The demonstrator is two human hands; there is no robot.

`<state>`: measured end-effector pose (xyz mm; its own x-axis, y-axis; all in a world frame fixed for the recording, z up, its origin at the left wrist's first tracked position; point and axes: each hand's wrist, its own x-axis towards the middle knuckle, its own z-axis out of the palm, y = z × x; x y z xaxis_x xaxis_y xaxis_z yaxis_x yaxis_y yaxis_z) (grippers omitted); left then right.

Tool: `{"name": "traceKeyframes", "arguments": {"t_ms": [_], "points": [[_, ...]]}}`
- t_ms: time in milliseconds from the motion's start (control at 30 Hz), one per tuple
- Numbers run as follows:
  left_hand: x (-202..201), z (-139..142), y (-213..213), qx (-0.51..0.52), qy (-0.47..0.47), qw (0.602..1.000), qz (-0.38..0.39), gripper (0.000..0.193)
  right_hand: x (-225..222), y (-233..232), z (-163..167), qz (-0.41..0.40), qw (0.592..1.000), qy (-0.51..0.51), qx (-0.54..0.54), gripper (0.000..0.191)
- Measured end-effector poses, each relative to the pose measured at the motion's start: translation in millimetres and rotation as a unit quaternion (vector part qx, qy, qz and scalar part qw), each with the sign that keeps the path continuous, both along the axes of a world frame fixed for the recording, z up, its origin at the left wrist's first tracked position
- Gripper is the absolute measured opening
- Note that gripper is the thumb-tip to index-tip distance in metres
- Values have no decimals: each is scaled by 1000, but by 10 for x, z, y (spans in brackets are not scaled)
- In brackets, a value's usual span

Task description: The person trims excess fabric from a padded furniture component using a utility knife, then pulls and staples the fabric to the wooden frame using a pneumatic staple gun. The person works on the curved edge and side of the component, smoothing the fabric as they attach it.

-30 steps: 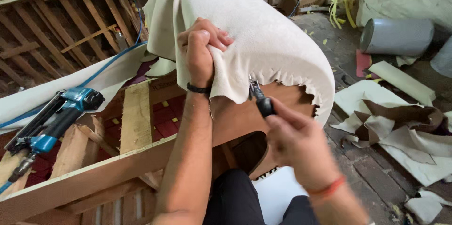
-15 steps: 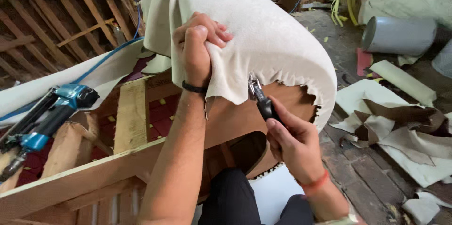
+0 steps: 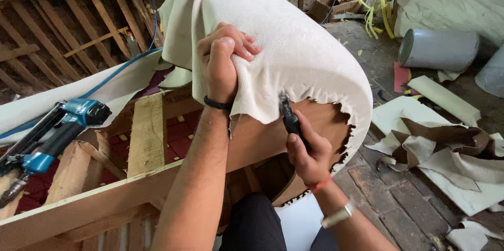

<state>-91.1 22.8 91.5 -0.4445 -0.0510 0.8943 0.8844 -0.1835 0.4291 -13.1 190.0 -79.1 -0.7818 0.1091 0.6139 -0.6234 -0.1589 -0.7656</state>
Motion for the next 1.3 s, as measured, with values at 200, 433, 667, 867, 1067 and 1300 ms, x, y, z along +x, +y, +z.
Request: {"name": "traceKeyframes", "arguments": {"t_ms": [200,433,667,867,1067,1300], "points": [[-62,21,-88,-25,21,999,-15,34,197,-30,-48,175,947,-47,-267,63],[-60,33,-114,-49,35,998,-12,35,714,240,413,1,986,-169,-4,65],[-42,54,-130,-61,36,997,-7,34,753,615,980,-255,870,10,422,65],[-111,23,-176,-53,42,998,-19,34,760,683,1175,-262,835,76,479,61],[-150,59,-210,-93,46,995,-10,35,781,645,1252,-271,818,74,502,61],[-54,105,-239,-197,54,975,85,46,855,536,1322,-293,778,53,553,66]]}}
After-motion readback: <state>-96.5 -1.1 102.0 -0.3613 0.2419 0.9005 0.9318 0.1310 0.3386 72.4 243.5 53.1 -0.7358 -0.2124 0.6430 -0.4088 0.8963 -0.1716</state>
